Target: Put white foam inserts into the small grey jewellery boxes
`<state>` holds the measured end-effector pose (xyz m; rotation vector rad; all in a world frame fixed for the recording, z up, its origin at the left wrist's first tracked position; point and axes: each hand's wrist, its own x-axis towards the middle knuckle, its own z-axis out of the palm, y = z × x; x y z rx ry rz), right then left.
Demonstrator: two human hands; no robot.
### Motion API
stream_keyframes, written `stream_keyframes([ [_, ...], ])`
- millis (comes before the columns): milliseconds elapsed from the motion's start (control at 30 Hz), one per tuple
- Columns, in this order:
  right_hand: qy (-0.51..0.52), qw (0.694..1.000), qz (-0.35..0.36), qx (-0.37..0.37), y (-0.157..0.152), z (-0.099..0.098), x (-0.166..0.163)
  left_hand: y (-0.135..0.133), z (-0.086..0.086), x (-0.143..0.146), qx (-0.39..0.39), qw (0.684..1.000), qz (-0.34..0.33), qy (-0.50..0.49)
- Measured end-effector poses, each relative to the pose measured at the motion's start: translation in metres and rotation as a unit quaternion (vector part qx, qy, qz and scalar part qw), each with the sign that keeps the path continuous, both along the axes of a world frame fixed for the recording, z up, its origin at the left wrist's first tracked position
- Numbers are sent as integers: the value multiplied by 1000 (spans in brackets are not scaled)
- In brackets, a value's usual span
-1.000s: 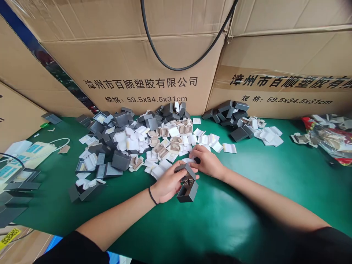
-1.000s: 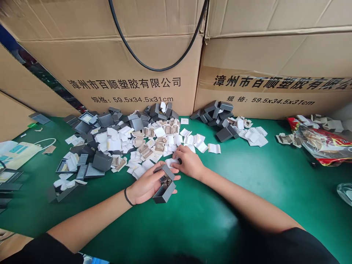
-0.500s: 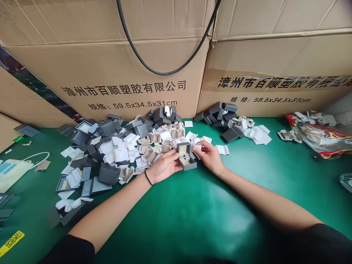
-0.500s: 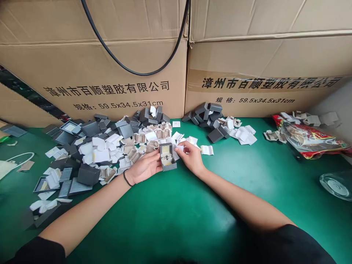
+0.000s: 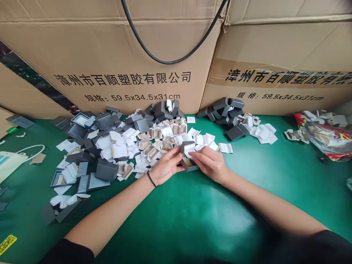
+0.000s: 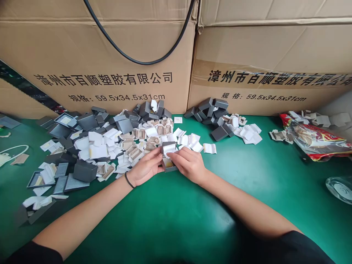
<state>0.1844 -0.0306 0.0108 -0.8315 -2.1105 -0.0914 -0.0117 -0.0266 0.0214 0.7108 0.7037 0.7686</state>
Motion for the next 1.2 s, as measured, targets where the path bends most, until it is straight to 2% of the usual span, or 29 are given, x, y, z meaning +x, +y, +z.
stream_keyframes([
  [100,-64,998,-7,5,-1,0,-3,-1,0,1,15,1000,2,10],
  [267,-83,996,-5,-1,-1,1,-3,-2,-3,1,8,1000,10,28],
  [400,-116,993,19,22,-1,4,0,-2,-5,2,13,999,16,29],
  [567,-165,984,36,56,-2,9,0,-4,-6,7,23,998,58,19],
  [733,-201,978,38,48,-3,9,-6,-5,-6,8,19,996,83,42],
  [1100,-192,981,30,11,-2,2,-5,-3,-8,10,14,994,106,31],
  [1200,-160,987,20,20,-3,2,-3,-3,-9,9,13,993,112,33],
])
